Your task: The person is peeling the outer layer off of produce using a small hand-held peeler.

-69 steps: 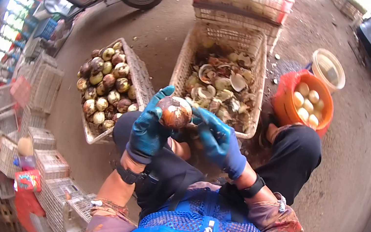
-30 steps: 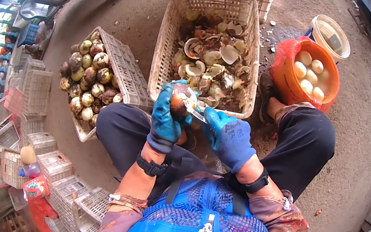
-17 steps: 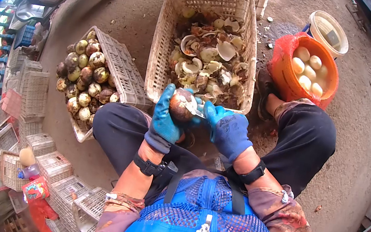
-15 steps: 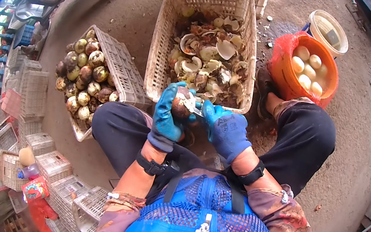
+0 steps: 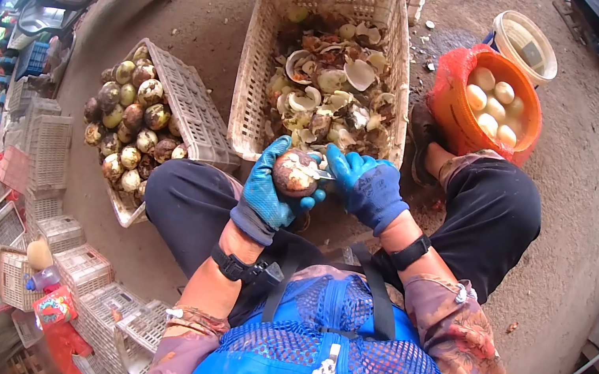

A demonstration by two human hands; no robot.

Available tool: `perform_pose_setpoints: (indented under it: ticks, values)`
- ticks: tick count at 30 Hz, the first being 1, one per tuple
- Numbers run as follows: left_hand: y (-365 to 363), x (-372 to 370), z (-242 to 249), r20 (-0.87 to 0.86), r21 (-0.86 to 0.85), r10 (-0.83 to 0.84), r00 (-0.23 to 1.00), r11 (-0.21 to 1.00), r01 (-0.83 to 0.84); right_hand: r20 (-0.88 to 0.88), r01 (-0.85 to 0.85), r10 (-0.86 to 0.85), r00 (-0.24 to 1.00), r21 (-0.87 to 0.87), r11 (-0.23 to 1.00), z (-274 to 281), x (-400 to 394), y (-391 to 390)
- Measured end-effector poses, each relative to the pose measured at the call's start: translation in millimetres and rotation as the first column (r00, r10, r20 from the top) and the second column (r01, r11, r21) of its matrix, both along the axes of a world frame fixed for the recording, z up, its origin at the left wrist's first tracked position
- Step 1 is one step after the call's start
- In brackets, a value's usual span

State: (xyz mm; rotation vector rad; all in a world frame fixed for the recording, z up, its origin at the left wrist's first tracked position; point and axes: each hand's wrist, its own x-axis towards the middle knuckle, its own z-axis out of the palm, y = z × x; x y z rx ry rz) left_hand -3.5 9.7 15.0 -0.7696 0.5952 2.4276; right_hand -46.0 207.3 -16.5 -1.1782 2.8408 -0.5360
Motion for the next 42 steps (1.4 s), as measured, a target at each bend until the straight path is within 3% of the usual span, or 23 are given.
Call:
perform_pose_setpoints:
  ticks: [3, 6, 7, 9, 10, 11, 15, 18, 21, 24, 25, 28, 31, 33, 35, 38, 39, 41, 42]
  values:
    - [22.7, 0.8, 1.2, -0.223, -0.291, 0.324, 0.919, 0.878, -0.381, -0.002, 0.038, -0.038, 0.999, 0.037, 0.999, 1.2, 8.6, -3.0]
    - [26.9, 6.3, -14.5, -0.344, -0.487, 0.308, 0.887, 0.749, -0.449, 0.051, 0.105, -0.107, 0.993, 0.044, 0.994, 11.7, 17.8, -9.4]
    - [24.3, 4.5, -24.4, -0.286, -0.442, 0.377, 0.881, 0.763, -0.471, 0.045, 0.095, -0.098, 0.994, 0.055, 0.994, 16.4, 17.0, -8.2]
    - [5.6, 4.0, -24.2, -0.133, -0.170, 0.230, 0.964, 0.953, -0.251, 0.021, 0.063, -0.066, 0.998, 0.087, 0.994, 21.0, 13.9, -3.3]
    - [1.4, 3.1, -19.0, -0.073, -0.009, 0.131, 0.989, 0.991, -0.132, 0.004, 0.040, -0.041, 0.999, 0.109, 0.993, 21.4, 9.0, 0.3]
    - [1.4, 1.5, -11.9, 0.023, -0.054, 0.082, 0.996, 0.995, -0.080, -0.016, 0.015, -0.013, 1.000, 0.131, 0.991, 21.2, 4.1, 3.5]
    - [3.5, -2.8, -7.7, 0.024, 0.058, -0.050, 0.998, 0.997, 0.048, -0.009, -0.022, 0.023, 1.000, 0.106, 0.994, 18.2, -3.6, 7.3]
    - [11.9, -1.5, 4.1, 0.009, -0.052, 0.005, 1.000, 0.999, -0.004, 0.046, 0.004, -0.008, 0.999, 0.086, 0.996, 9.5, 1.2, 7.0]
    - [37.2, -1.0, 11.9, -0.119, -0.348, 0.356, 0.927, 0.859, -0.375, 0.181, 0.087, -0.095, 0.979, 0.048, 0.995, 11.9, 10.2, 0.1]
    - [22.1, 1.1, -18.4, -0.083, -0.257, 0.293, 0.952, 0.917, -0.305, 0.149, 0.117, -0.136, 0.979, 0.127, 0.985, 15.3, 15.4, -1.6]
    - [21.2, 1.7, -15.3, -0.115, -0.262, 0.199, 0.973, 0.939, -0.223, 0.140, 0.110, -0.127, 0.982, 0.126, 0.986, 19.3, 13.0, -0.8]
    - [20.9, -2.3, -7.9, -0.023, -0.128, 0.138, 0.990, 0.982, -0.139, 0.179, 0.127, -0.143, 0.973, 0.101, 0.987, 24.6, 7.7, 1.4]
    - [28.0, -7.5, -16.6, -0.029, -0.164, 0.247, 0.969, 0.955, -0.248, 0.404, 0.235, -0.201, 0.893, -0.037, 0.971, 11.0, 8.4, -6.2]
    - [36.2, -9.4, -22.6, -0.061, -0.193, 0.311, 0.948, 0.929, -0.317, 0.465, 0.309, -0.243, 0.851, -0.070, 0.948, 2.4, 11.2, -8.4]
    - [39.8, -13.3, -22.3, -0.080, -0.211, 0.294, 0.953, 0.929, -0.304, 0.475, 0.393, -0.293, 0.830, -0.125, 0.911, 4.2, 13.9, -9.4]
    - [42.5, -18.0, -24.9, -0.137, -0.223, 0.254, 0.957, 0.934, -0.280, 0.644, 0.504, -0.288, 0.709, -0.176, 0.846, -10.3, 6.1, -12.4]
    - [42.7, -18.4, -25.0, -0.131, -0.248, 0.257, 0.957, 0.927, -0.283, 0.634, 0.511, -0.264, 0.727, -0.244, 0.824, -16.1, 5.6, -10.9]
    - [34.7, -18.4, -26.6, -0.174, -0.215, 0.197, 0.965, 0.949, -0.232, 0.833, 0.666, 0.045, 0.552, -0.473, 0.577, -23.1, -5.5, -18.3]
    - [33.1, -16.7, -27.0, -0.163, -0.244, 0.213, 0.963, 0.937, -0.249, 0.897, 0.760, 0.210, 0.388, -0.441, 0.478, -24.9, -4.0, -9.9]
